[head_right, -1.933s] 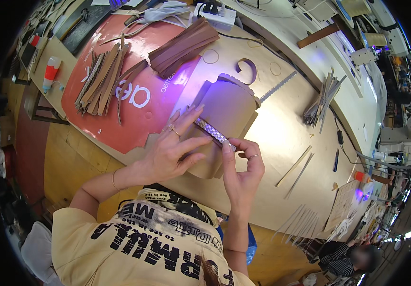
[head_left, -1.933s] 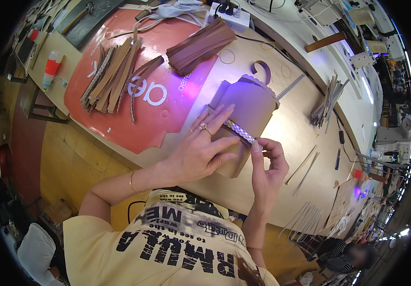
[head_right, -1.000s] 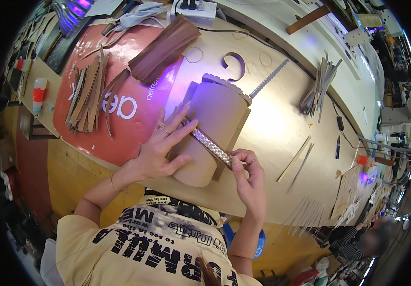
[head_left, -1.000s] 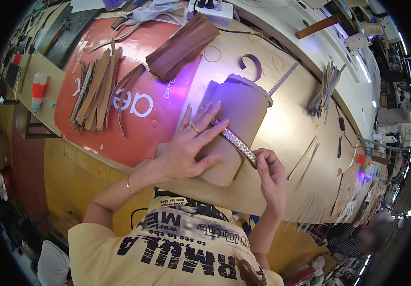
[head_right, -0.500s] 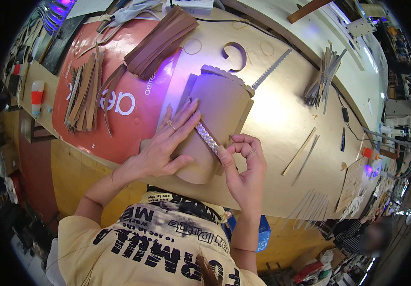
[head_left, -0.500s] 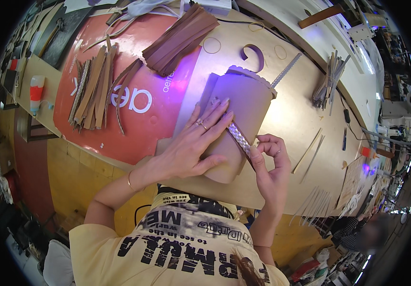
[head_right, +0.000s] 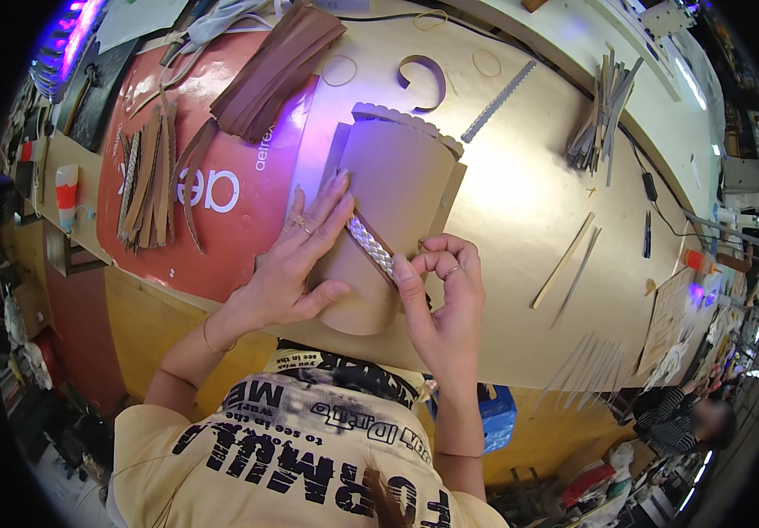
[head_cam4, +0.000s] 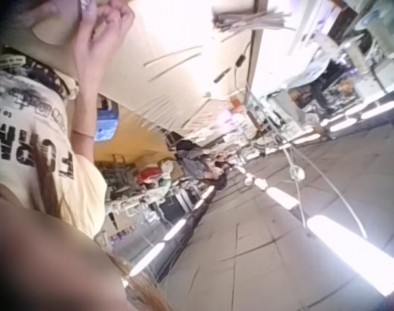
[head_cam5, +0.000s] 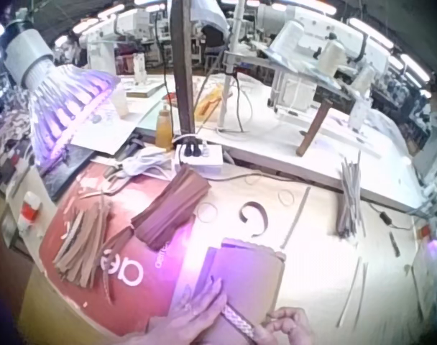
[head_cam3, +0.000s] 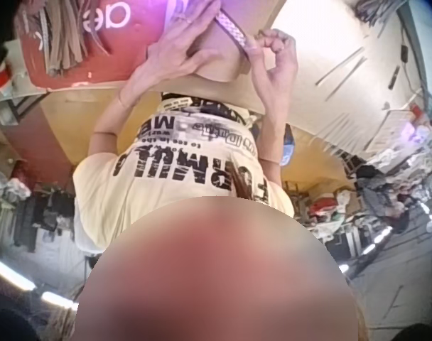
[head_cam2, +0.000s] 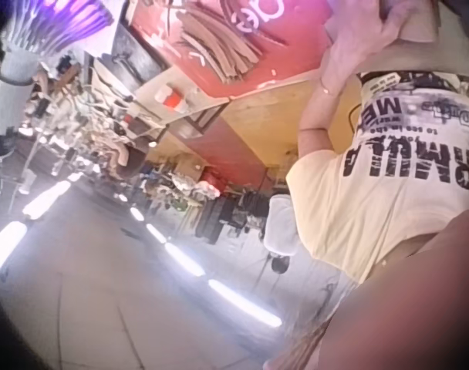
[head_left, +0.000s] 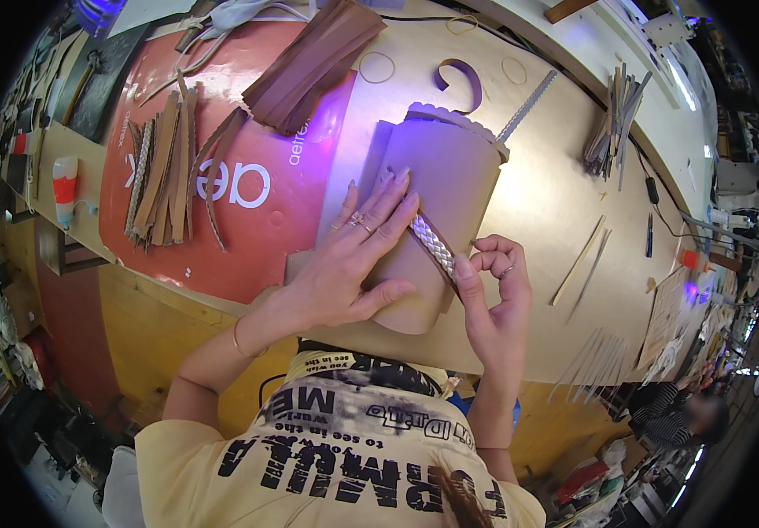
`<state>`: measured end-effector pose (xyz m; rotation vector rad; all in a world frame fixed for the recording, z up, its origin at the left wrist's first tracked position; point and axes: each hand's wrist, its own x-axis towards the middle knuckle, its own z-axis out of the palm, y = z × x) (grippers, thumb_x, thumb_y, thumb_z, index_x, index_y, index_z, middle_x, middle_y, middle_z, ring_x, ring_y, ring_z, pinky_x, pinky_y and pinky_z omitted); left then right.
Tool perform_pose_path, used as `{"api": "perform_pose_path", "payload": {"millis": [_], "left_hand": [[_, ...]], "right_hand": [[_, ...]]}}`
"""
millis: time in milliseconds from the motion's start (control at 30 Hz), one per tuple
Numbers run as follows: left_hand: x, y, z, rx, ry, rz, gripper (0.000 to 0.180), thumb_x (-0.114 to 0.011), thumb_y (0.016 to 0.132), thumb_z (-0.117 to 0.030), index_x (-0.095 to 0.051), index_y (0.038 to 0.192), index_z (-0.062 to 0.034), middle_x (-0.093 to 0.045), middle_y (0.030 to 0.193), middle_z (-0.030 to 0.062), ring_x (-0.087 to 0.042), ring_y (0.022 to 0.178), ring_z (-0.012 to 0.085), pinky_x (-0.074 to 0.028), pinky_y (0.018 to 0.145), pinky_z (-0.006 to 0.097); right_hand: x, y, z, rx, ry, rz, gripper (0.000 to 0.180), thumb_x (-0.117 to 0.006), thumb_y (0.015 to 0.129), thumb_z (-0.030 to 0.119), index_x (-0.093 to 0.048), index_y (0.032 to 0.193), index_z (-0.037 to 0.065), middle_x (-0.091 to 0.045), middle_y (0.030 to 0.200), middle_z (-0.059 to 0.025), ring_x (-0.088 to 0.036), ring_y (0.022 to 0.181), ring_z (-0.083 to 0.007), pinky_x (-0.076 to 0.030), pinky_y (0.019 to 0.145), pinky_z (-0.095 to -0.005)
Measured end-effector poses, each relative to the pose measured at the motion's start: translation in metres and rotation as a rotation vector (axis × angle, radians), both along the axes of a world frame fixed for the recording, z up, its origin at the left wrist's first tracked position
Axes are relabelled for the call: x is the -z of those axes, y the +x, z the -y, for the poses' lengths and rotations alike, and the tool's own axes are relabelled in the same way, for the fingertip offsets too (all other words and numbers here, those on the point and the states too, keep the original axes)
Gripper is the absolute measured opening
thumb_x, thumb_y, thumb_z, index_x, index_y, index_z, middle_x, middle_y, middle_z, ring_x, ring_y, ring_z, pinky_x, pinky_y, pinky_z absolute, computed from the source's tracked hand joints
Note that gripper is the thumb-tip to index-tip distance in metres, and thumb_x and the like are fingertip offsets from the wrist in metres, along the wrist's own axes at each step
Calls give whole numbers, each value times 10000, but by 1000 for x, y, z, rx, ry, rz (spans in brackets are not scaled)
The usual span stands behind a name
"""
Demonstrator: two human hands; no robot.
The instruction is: The person wraps a braided cord around a small cardboard box multiple times, adjusting and securing it by hand. The person handles the box and cord repeatedly to ensure the cord is tightly wrapped.
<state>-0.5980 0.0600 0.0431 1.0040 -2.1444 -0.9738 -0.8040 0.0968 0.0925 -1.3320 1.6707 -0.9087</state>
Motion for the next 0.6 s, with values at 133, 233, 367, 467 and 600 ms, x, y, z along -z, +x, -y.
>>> {"api": "perform_pose_path", "payload": {"millis": [133, 233, 367, 467, 600], "left_hand": [[0, 1, 1, 8, 7, 16, 822, -607, 902, -436, -258, 1519, -19, -194, 1583, 227, -190, 1465, 401, -101, 1177, 539], [-1, 2, 2, 12, 29, -3, 829, -607, 896, -442, -258, 1518, -18, -191, 1582, 234, -194, 1464, 404, -106, 1177, 539], [1, 1, 2, 21, 52, -38, 851, -608, 886, -476, -266, 1513, -11, -196, 1575, 248, -197, 1462, 412, -102, 1174, 548], [2, 0, 3, 19, 63, -25, 851, -600, 888, -498, -286, 1502, 0, -201, 1570, 260, -197, 1461, 417, -96, 1171, 554], [-1, 4, -3, -33, 89, 96, 827, -583, 896, -519, -329, 1481, 7, -253, 1548, 272, -230, 1451, 422, -88, 1166, 559]], "right_hand": [[8, 3, -4, 11, -60, -70, 200, -689, 898, 160, -589, 822, 5, -535, 1051, -129, -541, 1021, -246, -422, 911, -342], [16, 6, -7, 41, -109, -73, 196, -706, 885, 159, -585, 825, 17, -530, 1058, -131, -544, 1022, -255, -425, 912, -351], [28, 12, -15, 115, -167, -28, 200, -747, 848, 151, -590, 838, 27, -525, 1063, -136, -542, 1033, -259, -431, 909, -360], [38, 13, -22, 165, -192, 50, 234, -793, 799, 147, -602, 869, 32, -531, 1069, -142, -551, 1015, -256, -449, 886, -357], [45, -3, -34, 105, -230, 33, 298, -841, 738, 145, -620, 911, 44, -563, 1050, -134, -579, 945, -253, -483, 809, -345]]}}
